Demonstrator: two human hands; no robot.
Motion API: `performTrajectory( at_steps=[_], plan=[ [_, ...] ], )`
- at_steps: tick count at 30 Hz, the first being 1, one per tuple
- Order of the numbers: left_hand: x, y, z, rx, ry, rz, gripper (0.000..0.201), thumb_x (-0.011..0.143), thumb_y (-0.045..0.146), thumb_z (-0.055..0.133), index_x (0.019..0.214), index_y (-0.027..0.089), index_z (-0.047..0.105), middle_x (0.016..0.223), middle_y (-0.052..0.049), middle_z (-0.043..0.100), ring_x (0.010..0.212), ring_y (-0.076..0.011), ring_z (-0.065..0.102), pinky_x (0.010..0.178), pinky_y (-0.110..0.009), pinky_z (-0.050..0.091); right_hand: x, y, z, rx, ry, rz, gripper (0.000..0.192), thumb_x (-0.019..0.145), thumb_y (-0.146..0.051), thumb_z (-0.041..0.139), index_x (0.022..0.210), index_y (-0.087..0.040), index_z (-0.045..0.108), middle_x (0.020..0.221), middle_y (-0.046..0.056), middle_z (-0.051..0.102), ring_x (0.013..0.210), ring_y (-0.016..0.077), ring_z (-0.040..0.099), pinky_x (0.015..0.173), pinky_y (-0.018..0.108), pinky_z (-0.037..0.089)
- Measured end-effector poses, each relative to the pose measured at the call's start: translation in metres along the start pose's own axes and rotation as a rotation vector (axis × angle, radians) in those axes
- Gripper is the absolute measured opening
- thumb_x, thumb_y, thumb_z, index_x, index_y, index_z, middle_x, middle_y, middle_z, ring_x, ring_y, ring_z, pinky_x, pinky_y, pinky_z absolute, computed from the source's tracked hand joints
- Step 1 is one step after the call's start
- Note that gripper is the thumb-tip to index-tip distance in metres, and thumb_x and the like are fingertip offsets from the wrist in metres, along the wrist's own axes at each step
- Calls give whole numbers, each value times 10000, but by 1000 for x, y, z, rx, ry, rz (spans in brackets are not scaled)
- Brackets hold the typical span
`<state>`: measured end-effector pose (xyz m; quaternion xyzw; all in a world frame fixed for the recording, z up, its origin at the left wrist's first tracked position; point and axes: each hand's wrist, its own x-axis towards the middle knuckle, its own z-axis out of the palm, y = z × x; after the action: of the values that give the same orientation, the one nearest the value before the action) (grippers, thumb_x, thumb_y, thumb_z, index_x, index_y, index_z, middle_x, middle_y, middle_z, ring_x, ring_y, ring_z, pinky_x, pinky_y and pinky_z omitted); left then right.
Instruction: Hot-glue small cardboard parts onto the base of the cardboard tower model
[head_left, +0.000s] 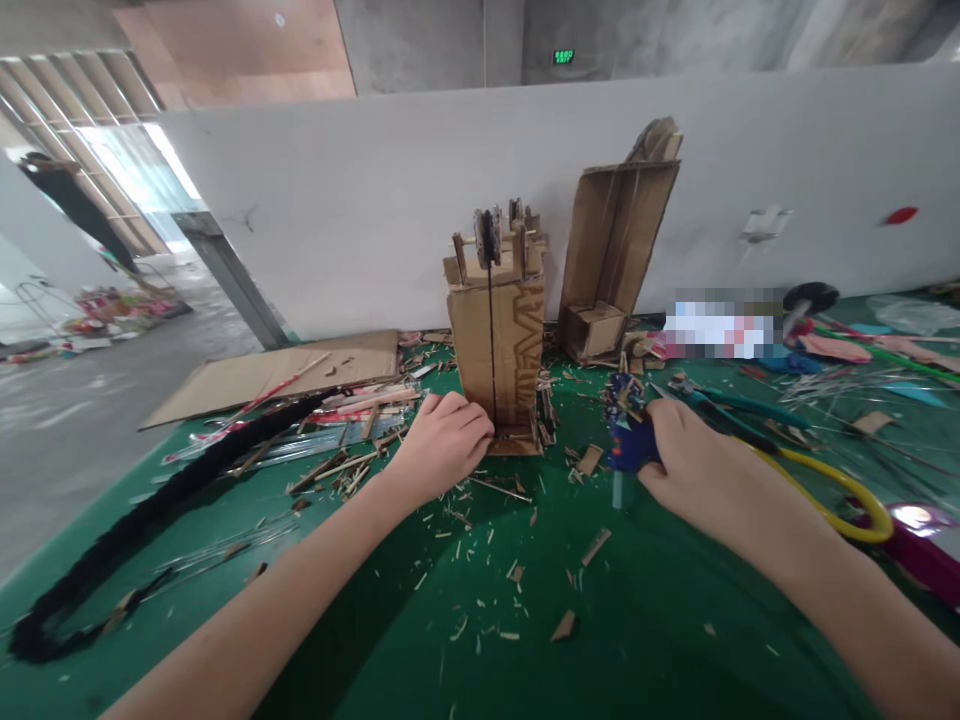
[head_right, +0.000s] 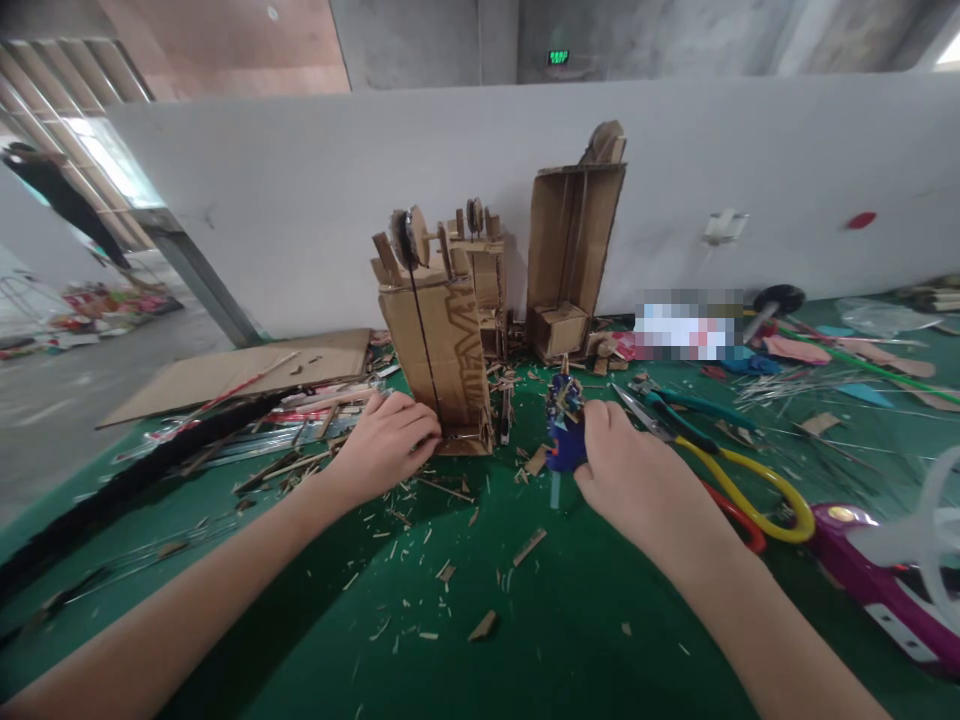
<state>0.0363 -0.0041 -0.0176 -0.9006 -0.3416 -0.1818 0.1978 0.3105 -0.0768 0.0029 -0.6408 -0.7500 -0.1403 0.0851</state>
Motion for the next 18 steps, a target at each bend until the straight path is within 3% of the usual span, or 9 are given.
performTrajectory(
  at_steps=[2,4,8,12,18],
  plan=[
    [0,-1,0,-15,5,3,205,902,269,421,833,187,596,871,-29,629,877,-201,462,748,-358,299,-6,-3,0,131,-11,-65,237,755,-237,477,978,-158,468,848,90,566,515,160,519,444,281,338],
    [-1,-2,0,-27,15,7,199,899,266,429,835,187,600,879,-29,631,881,-198,462,749,-355,301,-12,-8,3,211,4,-223,282,742,-243,509,1011,-171,462,901,85,578,586,167,552,474,274,363],
    [-2,-3,1,-44,33,13,187,890,261,449,824,193,610,881,-22,635,879,-190,464,756,-350,303,-18,-23,17,172,103,-484,177,788,-218,485,948,-140,486,872,103,586,655,179,571,480,265,356],
    [-2,-3,1,-59,45,19,206,894,256,439,808,195,616,877,-16,639,873,-186,464,766,-350,306,-12,-42,29,135,114,-502,134,818,-247,468,860,-126,506,755,84,574,584,173,551,450,271,315],
    [-2,-3,3,-53,55,27,218,897,252,433,812,205,627,885,-17,642,889,-183,462,782,-348,311,-5,-51,36,93,66,-496,75,727,-158,512,796,-133,503,734,79,571,572,186,542,456,276,283]
  ],
)
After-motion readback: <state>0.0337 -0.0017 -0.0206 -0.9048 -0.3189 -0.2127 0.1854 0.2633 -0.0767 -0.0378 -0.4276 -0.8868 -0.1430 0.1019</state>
